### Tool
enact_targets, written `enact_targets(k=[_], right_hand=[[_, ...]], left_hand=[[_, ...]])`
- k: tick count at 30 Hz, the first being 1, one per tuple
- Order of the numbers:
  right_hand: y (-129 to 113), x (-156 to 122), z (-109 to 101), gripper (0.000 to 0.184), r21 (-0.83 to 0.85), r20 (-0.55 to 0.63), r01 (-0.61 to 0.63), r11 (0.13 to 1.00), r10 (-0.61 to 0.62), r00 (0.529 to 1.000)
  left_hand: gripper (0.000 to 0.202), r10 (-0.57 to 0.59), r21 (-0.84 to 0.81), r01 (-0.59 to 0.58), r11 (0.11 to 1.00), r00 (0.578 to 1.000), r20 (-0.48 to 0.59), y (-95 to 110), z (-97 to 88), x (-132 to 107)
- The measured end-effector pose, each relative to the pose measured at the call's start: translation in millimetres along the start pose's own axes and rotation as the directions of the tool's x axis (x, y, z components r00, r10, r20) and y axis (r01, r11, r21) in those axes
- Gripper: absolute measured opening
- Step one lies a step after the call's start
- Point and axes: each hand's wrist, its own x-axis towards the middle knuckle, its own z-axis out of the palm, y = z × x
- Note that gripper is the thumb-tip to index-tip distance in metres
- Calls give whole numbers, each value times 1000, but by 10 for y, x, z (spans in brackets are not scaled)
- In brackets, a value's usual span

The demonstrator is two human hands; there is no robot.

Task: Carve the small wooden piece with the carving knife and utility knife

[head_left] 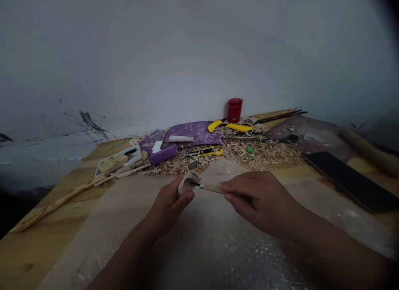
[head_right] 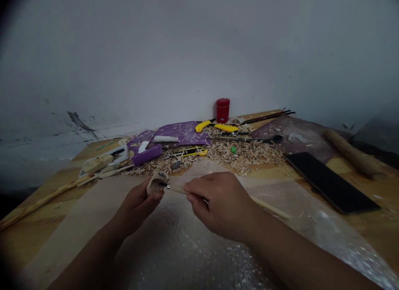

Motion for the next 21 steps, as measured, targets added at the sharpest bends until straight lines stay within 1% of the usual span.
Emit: enact_targets(k=[2, 6, 9, 13, 17, 21], right_hand=[[-24, -9, 42, 14, -13, -25, -17, 1000, 17, 1000], [-85, -33, 143, 16, -71, -47, -62, 996, 59, 997], [-109, -51, 203, 19, -83, -63, -68, 994, 63, 996], [-113, -73, 280, 21, -106, -116, -38, 994, 25, 993], [-132, -90, 352, 22, -214, -170, 6, 977, -43, 984], [-175, -98, 396, 22, -320, -157, 31, 947, -86, 984]], left_hand=[[23, -15, 56, 16, 998, 1000, -22, 17, 10, 3], [23, -72, 186, 91, 978, 992, -105, 40, 40, 8], [24, -94, 248, 125, 961, 986, -134, 50, 66, 11], [24, -78, 251, 116, 961, 984, -159, 59, 86, 4], [24, -83, 242, 125, 962, 981, -176, 58, 89, -6], [23, -106, 221, 150, 964, 974, -201, 71, 102, 1]])
